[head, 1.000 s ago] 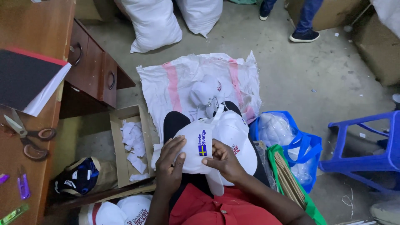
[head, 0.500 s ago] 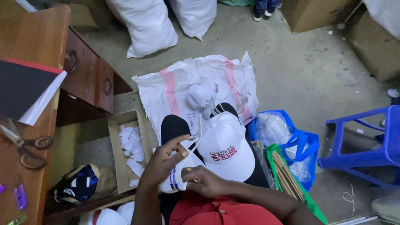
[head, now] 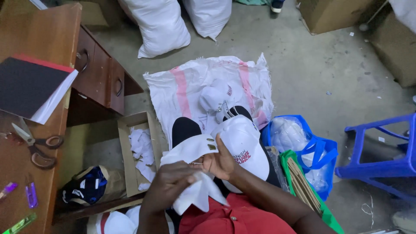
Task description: Adjusting the back straps of white baseball caps and stacking them.
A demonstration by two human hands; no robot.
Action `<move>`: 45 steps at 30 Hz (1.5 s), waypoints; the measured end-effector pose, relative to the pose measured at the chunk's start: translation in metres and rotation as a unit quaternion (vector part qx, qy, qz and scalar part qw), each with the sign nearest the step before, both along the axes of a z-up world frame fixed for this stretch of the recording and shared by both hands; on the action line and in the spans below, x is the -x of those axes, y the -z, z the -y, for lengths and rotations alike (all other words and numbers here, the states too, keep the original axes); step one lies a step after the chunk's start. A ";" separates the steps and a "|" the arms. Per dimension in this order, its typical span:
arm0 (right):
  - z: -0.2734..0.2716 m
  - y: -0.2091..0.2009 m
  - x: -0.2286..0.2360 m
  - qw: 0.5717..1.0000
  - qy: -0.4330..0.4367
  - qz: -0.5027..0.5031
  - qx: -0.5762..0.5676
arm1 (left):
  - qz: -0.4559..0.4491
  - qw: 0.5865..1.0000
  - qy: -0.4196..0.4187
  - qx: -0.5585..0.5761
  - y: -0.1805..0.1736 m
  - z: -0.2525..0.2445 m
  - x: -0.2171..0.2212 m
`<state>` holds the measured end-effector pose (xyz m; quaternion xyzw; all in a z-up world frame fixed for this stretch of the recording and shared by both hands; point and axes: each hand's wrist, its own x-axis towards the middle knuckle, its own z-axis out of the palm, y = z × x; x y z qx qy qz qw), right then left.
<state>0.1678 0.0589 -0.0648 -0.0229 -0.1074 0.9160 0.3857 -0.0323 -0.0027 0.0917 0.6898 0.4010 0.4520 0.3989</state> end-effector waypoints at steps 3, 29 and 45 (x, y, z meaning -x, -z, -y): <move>-0.002 -0.010 -0.006 0.991 -0.016 0.103 0.087 | -0.202 0.973 0.114 -0.020 -0.012 0.005 -0.020; -0.007 -0.013 -0.026 0.979 0.069 0.184 0.050 | -0.146 0.954 -0.259 0.026 0.015 0.016 -0.017; 0.035 -0.064 -0.021 0.946 0.162 0.279 -0.040 | -0.119 0.969 -0.217 0.018 0.023 0.027 -0.031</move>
